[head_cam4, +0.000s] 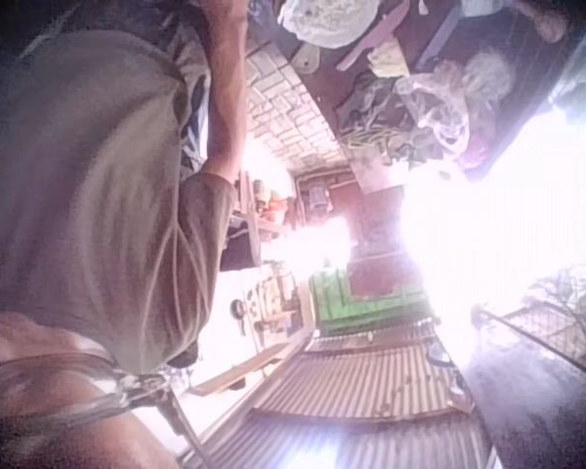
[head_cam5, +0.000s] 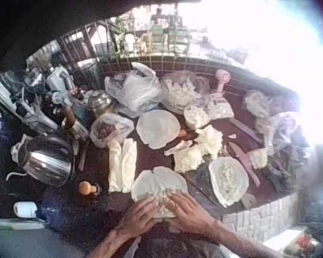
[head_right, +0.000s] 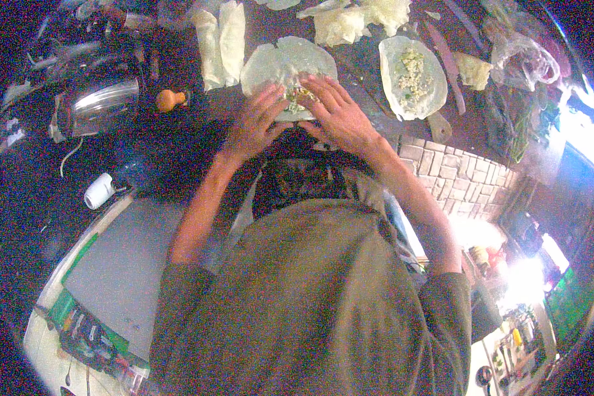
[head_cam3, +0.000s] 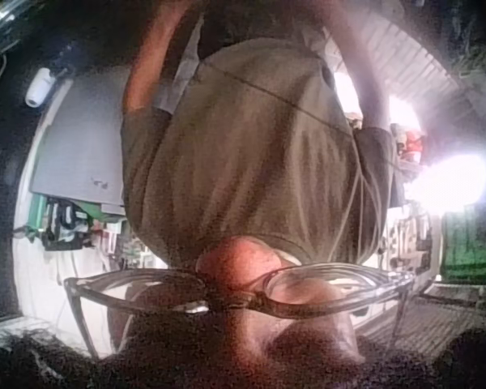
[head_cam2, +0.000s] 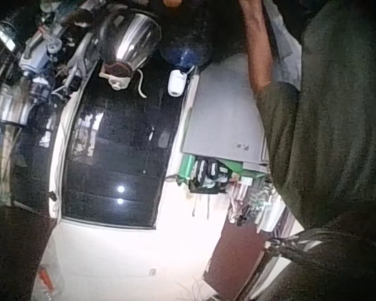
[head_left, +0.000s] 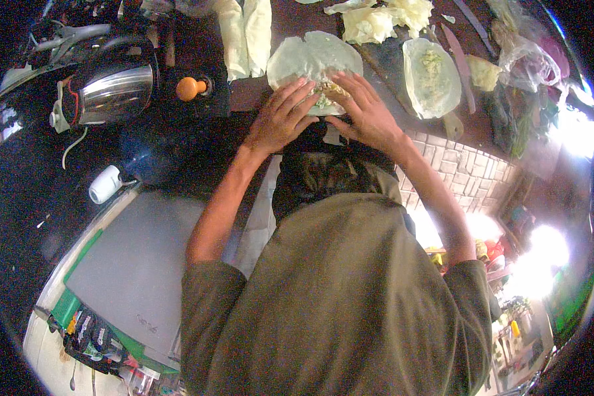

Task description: The person prepares and rolls wraps by placing a vegetable mixture onto individual leaves and rolling them tightly by hand.

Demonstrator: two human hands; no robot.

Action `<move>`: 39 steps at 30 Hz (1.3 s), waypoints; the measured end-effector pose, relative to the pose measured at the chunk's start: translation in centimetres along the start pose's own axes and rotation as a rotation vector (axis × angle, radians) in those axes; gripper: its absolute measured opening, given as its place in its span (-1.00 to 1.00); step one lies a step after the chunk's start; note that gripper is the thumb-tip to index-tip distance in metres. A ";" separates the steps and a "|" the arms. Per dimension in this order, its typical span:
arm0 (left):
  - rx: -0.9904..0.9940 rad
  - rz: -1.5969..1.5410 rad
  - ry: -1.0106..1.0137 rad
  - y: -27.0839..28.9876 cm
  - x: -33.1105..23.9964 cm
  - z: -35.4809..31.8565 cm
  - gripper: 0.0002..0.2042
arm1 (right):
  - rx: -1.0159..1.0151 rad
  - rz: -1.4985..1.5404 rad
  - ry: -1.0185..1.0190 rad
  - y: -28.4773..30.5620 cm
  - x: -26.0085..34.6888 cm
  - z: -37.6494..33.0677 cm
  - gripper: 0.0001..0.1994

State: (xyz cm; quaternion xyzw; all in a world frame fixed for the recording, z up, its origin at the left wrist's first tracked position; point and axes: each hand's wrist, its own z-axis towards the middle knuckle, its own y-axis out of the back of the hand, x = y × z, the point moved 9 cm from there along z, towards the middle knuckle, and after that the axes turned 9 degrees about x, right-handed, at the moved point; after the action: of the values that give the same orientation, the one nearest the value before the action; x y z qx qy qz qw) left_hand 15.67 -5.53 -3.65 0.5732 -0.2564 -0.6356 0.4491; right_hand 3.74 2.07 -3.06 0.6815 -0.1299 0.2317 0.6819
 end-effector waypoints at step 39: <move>-0.106 0.196 0.011 2.6 1.7 0.7 -0.69 | 0.043 -0.140 -0.147 -0.4 -2.5 1.1 -0.65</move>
State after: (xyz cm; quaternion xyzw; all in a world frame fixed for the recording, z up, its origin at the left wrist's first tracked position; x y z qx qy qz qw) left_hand 15.77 -8.38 -2.19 0.5241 -0.2749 -0.5982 0.5404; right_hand 1.92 0.68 -4.64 0.7186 -0.1267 0.1355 0.6702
